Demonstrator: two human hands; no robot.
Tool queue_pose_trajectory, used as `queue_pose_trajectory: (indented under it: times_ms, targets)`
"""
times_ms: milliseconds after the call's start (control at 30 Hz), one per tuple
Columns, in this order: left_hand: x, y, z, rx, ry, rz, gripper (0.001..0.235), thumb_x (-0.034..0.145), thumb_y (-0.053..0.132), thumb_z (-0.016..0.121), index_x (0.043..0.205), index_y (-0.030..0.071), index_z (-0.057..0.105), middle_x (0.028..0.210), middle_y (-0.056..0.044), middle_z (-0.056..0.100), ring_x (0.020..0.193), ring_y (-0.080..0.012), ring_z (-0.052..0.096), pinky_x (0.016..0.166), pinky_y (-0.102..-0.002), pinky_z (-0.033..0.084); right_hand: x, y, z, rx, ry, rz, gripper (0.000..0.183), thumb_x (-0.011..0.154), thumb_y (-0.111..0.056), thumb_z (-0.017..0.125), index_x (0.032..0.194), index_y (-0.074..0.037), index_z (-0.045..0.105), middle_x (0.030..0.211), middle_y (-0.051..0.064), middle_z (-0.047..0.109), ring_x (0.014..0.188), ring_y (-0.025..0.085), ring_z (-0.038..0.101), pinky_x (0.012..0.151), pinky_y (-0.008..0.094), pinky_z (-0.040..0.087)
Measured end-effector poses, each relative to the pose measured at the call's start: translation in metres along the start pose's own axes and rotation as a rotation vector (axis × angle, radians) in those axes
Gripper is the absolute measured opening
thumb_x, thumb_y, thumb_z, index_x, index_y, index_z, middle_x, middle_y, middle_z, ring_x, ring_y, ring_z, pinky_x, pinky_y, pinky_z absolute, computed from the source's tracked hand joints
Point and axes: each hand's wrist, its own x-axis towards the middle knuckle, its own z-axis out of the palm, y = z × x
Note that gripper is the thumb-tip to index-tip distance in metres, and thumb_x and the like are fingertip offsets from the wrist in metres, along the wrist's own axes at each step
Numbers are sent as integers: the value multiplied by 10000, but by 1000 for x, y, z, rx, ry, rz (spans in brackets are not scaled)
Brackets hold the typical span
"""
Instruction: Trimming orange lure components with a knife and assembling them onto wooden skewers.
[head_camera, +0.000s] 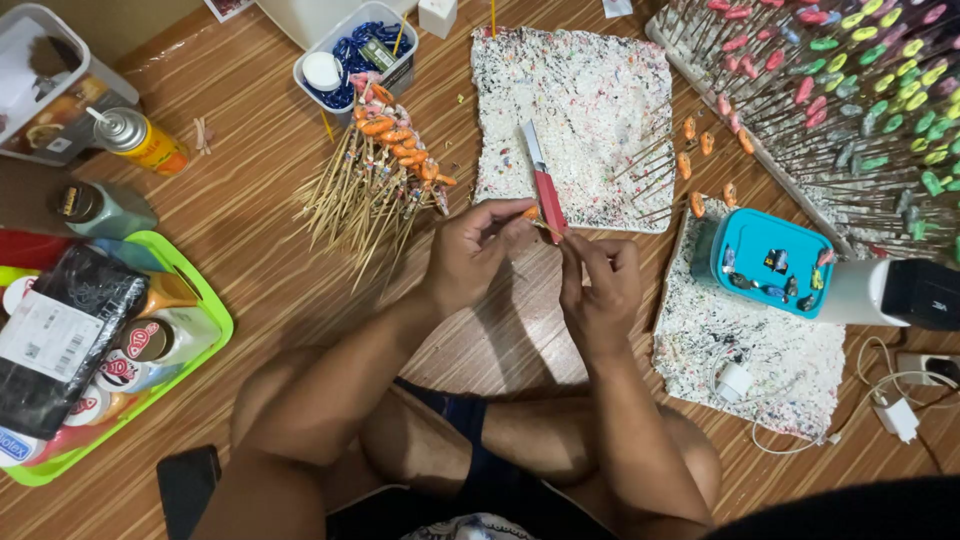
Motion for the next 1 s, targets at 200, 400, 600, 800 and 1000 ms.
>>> queue_pose_trajectory:
  times_ms: [200,400,600,800,1000]
  targets:
    - [1,-4,2,-20,-15,45,219,970,76,745,1183,35,768,1080,-142,783,1021,-144,706,893,-348,592,-26,26,18,149,-34,86,145,934,-36,772,1055,-101,817,792,97,570,615,223,576,550,310,457]
    - [4,0,-8,-61,-104,40,216,1003,62,693,1209,17,745,1073,-151,779,985,-130,665,893,-351,590,-8,-4,0,735,-309,634,113,960,-22,688,1046,3,756,740,111,645,583,75,475,486,205,403]
    - [10,4,-11,-28,-161,46,213,1008,65,684,1208,12,737,1042,-182,770,963,-208,719,885,-387,603,-18,9,10,1111,-361,869,172,1004,-30,574,1107,77,660,716,101,554,479,48,388,406,174,283]
    - [6,-5,-9,99,-78,40,247,968,133,759,1207,68,758,1002,-125,785,927,-180,763,820,-323,620,-3,-8,6,89,-158,98,103,977,-108,735,1064,-87,784,764,63,632,633,248,647,588,318,511]
    - [5,-2,-2,-23,-111,28,240,971,80,744,1207,40,752,1019,-136,786,963,-144,727,869,-341,608,-13,-5,13,42,-145,89,123,1019,-88,645,1090,-118,742,778,63,641,677,289,675,597,341,525]
